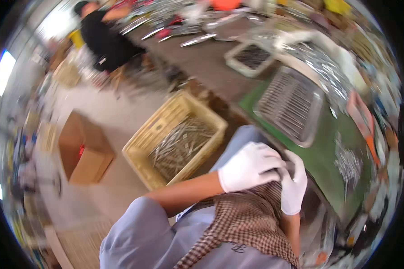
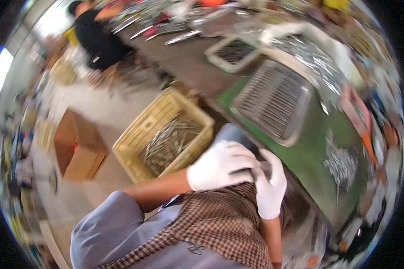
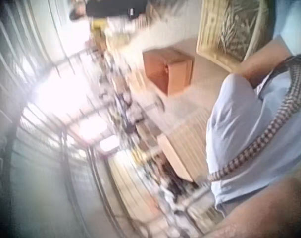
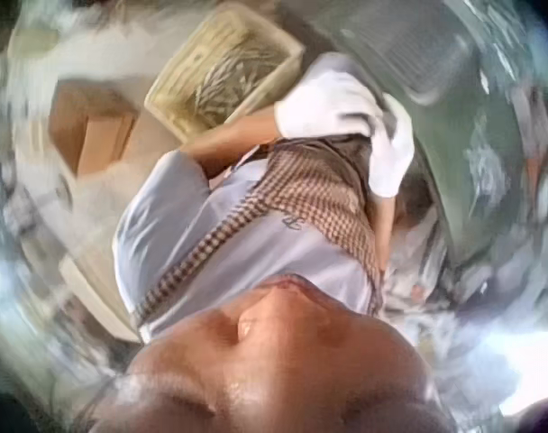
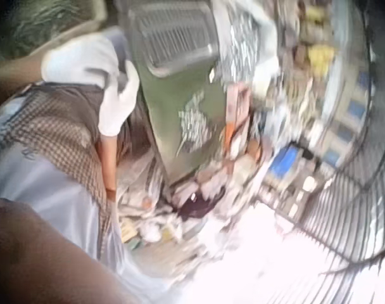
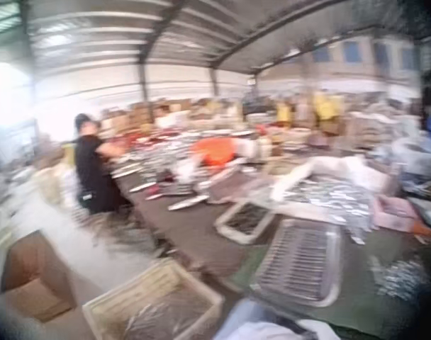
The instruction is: The recorder uses their hands to insert a small pin into a cylindrical metal component repeatedly.
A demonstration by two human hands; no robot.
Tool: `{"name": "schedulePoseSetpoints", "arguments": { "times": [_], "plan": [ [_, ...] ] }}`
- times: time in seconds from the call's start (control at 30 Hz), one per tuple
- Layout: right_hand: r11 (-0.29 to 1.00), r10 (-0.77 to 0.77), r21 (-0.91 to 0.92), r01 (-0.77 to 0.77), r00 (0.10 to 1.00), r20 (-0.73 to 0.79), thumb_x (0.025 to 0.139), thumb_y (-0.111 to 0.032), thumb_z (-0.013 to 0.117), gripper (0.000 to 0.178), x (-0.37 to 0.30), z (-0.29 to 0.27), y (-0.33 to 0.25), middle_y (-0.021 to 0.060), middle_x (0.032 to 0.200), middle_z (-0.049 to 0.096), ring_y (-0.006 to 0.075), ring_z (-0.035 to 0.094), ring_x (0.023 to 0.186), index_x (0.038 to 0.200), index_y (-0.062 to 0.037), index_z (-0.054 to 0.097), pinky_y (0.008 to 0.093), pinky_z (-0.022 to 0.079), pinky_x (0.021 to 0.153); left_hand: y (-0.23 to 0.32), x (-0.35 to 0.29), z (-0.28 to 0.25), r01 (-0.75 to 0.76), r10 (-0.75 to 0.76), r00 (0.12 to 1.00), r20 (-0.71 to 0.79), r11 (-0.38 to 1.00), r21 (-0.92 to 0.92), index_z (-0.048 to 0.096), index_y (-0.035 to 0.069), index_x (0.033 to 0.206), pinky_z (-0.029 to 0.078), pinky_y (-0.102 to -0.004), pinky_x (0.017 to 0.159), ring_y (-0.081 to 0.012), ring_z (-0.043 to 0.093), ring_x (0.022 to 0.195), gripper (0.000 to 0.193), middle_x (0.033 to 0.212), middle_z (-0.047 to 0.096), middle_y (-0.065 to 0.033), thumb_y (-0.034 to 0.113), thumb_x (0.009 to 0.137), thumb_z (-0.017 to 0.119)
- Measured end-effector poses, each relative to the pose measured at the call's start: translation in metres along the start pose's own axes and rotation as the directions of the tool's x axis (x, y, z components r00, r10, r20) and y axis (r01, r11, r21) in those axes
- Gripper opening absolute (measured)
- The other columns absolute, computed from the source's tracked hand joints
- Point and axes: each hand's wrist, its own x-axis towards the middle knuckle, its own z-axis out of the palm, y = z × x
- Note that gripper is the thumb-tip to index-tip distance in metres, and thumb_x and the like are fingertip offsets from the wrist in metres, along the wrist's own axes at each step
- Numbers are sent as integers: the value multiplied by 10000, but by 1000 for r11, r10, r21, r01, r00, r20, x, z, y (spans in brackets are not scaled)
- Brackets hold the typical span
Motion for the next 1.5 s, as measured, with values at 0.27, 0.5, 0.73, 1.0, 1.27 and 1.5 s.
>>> {"name": "schedulePoseSetpoints", "arguments": {
  "times": [0.27, 0.5, 0.73, 1.0, 1.27, 1.5],
  "plan": [
    [994, 79, 43, -102, 924, 375, 994, 20, 550, 373, 3, 76, 26, 100, 1112, 674, 122, 640, 923, 1365, 49, 572, 267, 531, 823, 10, -106, -21, 451, -412, 878, -243, 882, 134, 699, 135, 956, 498, -397, 793, -269, 656, 938, 130, 975, 676, -34, 210, 851, 713],
    [977, 49, 105, -186, 671, 740, 1043, -53, 449, 415, -1, 124, 37, 193, 1257, 663, 186, 692, 947, 1449, 29, 478, 320, 567, 858, 10, -176, -53, 605, -429, 763, -484, 739, 298, 680, 105, 884, 529, -451, 743, -324, 658, 850, 76, 868, 666, -86, 169, 856, 709],
    [982, 137, -11, -189, 667, 733, 1034, -91, 528, 270, 11, 135, 127, 153, 1069, 720, 185, 709, 849, 1263, 21, 617, 309, 577, 781, 14, -391, -131, 948, -483, 136, -865, -191, 256, 664, 93, 807, 534, -478, 756, -401, 635, 834, 183, 832, 652, -147, 228, 927, 632],
    [984, 145, -49, -169, 626, 766, 1026, -74, 530, 216, 17, 143, 130, 113, 996, 724, 162, 709, 802, 1179, 13, 656, 284, 575, 724, 75, -574, -137, 542, -488, -636, -598, -834, 105, 754, 205, 1192, 591, -467, 848, -301, 732, 1046, 290, 1070, 757, -90, 228, 951, 593],
    [976, 121, 23, -217, 624, 772, 1034, -84, 526, 216, 10, 123, 129, 106, 998, 719, 150, 694, 792, 1175, 6, 661, 278, 563, 736, 27, -486, -137, 851, -676, -227, -701, -488, 196, 717, 143, 1076, 559, -504, 844, -386, 704, 1016, 236, 1099, 740, -148, 279, 938, 583],
    [963, 161, 108, -248, 846, 509, 1031, -103, 531, 200, -16, 45, 113, 48, 734, 622, 112, 582, 628, 1086, 13, 685, 256, 480, 597, -47, -225, -82, 839, -824, 484, -293, 343, 423, 690, 62, 808, 523, -513, 750, -427, 664, 838, 451, 852, 693, -195, 449, 999, 557]
  ]
}}
